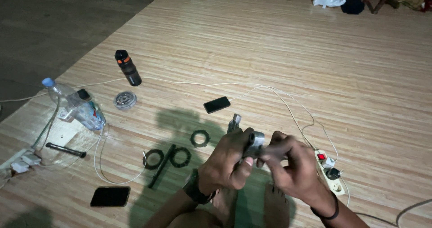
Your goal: Sanding the friction surface of a motorcycle brake shoe using sandpaper to prepare it for installation.
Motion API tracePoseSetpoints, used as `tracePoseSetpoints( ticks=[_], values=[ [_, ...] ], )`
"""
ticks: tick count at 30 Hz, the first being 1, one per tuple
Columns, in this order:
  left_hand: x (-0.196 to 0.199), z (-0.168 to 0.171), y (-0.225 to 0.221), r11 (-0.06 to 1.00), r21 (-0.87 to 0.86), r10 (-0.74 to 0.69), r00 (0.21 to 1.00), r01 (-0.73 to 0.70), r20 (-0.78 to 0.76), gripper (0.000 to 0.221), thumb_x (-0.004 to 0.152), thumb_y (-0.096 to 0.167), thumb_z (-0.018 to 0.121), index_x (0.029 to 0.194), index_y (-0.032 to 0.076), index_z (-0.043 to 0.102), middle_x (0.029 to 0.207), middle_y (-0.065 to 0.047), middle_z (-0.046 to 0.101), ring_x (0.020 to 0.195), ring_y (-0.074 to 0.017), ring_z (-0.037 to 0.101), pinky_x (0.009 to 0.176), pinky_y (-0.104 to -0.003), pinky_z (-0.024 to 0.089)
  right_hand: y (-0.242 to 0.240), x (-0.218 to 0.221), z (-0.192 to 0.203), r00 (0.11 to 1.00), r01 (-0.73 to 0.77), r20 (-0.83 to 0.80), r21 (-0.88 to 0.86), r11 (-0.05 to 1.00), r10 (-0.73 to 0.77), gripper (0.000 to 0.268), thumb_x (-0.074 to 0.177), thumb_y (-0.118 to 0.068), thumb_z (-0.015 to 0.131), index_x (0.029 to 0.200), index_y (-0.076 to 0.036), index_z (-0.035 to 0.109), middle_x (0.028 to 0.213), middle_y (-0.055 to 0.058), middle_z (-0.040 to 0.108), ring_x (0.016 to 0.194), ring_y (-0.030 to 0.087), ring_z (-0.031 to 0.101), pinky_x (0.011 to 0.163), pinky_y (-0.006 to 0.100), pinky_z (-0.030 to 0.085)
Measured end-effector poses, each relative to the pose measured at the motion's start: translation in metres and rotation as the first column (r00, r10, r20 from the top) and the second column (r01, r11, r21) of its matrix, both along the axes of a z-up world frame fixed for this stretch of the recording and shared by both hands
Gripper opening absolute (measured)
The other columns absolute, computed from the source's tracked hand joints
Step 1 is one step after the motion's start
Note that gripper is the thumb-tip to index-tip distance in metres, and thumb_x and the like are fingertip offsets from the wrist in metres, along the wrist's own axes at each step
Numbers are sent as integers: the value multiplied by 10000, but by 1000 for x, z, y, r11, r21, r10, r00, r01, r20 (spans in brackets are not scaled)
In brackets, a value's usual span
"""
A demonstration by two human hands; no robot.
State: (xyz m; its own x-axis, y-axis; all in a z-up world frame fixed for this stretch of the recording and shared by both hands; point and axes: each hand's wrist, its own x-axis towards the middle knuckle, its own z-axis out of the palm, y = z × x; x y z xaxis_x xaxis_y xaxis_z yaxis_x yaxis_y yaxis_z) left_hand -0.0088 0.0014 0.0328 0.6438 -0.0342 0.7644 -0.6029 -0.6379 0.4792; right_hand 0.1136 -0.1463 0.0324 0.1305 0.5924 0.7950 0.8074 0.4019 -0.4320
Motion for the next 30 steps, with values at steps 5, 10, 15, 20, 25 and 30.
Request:
tracePoseSetpoints(
  ticks=[5,10,15,20,25,30],
  values=[
    [-2,-10,0,997,-61,48,992,-41,114,308,985,152,421,1183,-65,517,893,-141,566,758,-278,485,739,-437,439,-5,-2,2,921,-92,-371,95,991,121,127,980,-34,554,1049,-67,453,763,45,613,685,120,630,630,223,532],
    [-1,-2,0,994,-106,8,1000,-9,-17,348,973,309,370,1023,-3,515,795,-118,507,745,-264,452,701,-441,382,-2,2,4,966,-43,-251,87,995,64,121,870,-27,666,904,-67,557,755,51,665,653,118,586,591,227,458],
    [-5,0,-2,994,-102,45,999,-45,-2,350,1002,307,376,1043,-8,523,820,-123,532,746,-271,476,700,-438,395,0,0,12,991,7,-134,45,999,0,161,779,24,722,797,-64,588,737,35,691,621,122,569,570,238,444],
    [3,-4,-3,990,-138,3,999,3,44,229,952,176,396,1006,-17,505,773,-103,470,677,-249,434,633,-420,359,1,6,3,1000,22,-5,23,999,-22,257,775,6,761,775,-79,519,824,79,719,617,129,606,552,252,468],
    [12,-34,-6,982,15,176,931,-191,318,217,1020,90,531,1121,-102,516,1135,-315,629,799,-297,545,746,-394,511,5,2,12,996,48,79,40,998,-51,185,779,17,721,748,-48,551,737,64,649,585,150,513,535,272,421],
    [7,-21,-6,993,2,115,987,-116,110,274,975,103,563,1142,-104,496,962,-272,640,671,-378,569,627,-464,461,8,2,10,994,109,-6,24,994,-109,116,761,13,739,854,-40,695,621,12,588,541,117,463,501,243,375]
  ],
)
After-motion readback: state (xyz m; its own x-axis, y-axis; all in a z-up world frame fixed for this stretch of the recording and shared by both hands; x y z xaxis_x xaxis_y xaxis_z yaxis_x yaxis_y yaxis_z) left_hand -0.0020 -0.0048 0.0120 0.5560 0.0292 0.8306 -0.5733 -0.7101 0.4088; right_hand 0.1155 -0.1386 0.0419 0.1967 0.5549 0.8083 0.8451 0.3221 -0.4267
